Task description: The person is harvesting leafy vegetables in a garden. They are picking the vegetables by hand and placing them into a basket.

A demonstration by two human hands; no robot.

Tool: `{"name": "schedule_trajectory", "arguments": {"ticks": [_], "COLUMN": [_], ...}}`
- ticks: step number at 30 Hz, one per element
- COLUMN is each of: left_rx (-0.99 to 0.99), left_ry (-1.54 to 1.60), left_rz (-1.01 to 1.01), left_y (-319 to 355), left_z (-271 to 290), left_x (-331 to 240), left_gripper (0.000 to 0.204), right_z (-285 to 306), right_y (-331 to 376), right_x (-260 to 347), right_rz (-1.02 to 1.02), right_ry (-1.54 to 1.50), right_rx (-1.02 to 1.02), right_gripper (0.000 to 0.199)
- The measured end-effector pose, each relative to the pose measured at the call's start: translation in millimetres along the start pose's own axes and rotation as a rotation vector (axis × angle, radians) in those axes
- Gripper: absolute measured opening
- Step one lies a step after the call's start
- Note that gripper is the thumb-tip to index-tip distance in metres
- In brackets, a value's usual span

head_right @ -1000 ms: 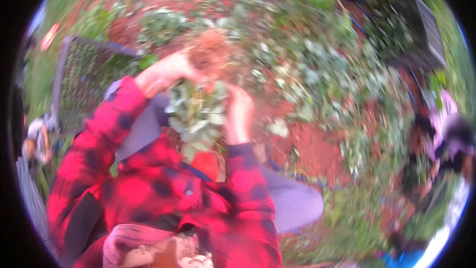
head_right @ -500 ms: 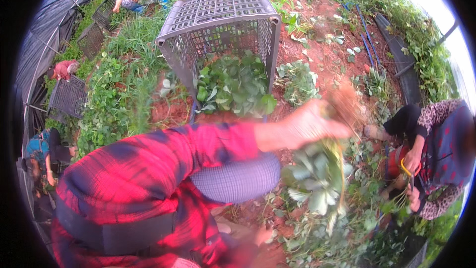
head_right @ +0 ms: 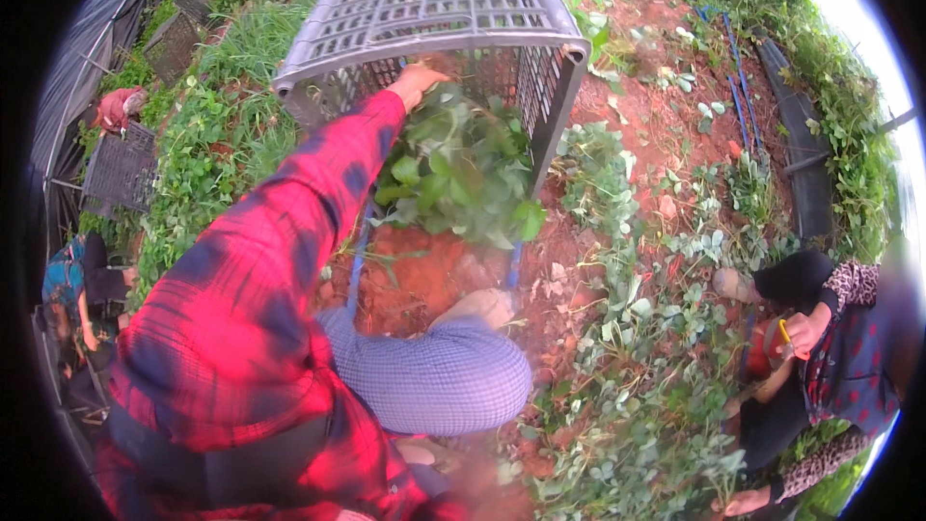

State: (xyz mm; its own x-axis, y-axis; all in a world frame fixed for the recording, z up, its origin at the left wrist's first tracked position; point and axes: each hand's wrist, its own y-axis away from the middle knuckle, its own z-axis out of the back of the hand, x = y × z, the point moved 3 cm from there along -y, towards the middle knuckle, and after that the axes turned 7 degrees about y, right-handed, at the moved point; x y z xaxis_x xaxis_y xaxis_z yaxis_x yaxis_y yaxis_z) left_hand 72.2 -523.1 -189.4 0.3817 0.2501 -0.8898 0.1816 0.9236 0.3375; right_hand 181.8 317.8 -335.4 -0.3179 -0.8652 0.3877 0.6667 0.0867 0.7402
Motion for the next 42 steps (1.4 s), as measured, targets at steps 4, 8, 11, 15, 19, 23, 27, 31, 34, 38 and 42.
{"name": "schedule_trajectory", "arguments": {"ticks": [4,8,11,15,19,23,27,31,34,38,42], "left_rx": [-0.457,-0.457,-0.236,0.311,0.37,0.23,0.14,0.376,0.315,0.194,0.611], "left_ry": [-0.601,-0.957,-1.034,-0.424,-0.481,-0.943,-1.35,-1.291,-1.238,-0.972,-0.501], "left_rz": [-0.151,-0.305,-0.428,0.237,0.344,0.045,-0.697,-0.842,-0.583,-1.251,-0.991], "left_y": [0,-8,-76,-156,-143,-62,44,-10,33,214,320], "left_z": [21,56,61,99,77,60,19,85,47,-40,-106], "left_x": [64,98,126,139,106,54,12,83,69,-23,-2], "left_gripper": [0.037,0.037,0.048,0.06,0.061,0.06,0.053,0.042,0.034,0.023,0.02], "right_z": [7,38,44,46,40,72,75,86,91,104,101], "right_y": [15,44,37,32,22,1,-44,-78,-98,-115,-128], "right_x": [42,102,89,72,15,0,14,80,98,92,90], "right_rz": [-0.097,-0.008,-0.067,-0.151,-0.148,-0.283,-0.1,-0.096,-0.087,-0.111,-0.161], "right_ry": [-0.447,-0.304,-0.061,-0.06,-0.24,-0.256,-0.095,-0.414,-0.468,-0.453,-0.419], "right_rx": [0.039,-0.067,-0.027,-0.13,-0.203,-0.379,-0.53,-0.318,-0.327,-0.43,-0.423], "right_gripper": [0.01,0.012,0.028,0.022,0.022,0.024,0.021,0.018,0.016,0.016,0.014]}}
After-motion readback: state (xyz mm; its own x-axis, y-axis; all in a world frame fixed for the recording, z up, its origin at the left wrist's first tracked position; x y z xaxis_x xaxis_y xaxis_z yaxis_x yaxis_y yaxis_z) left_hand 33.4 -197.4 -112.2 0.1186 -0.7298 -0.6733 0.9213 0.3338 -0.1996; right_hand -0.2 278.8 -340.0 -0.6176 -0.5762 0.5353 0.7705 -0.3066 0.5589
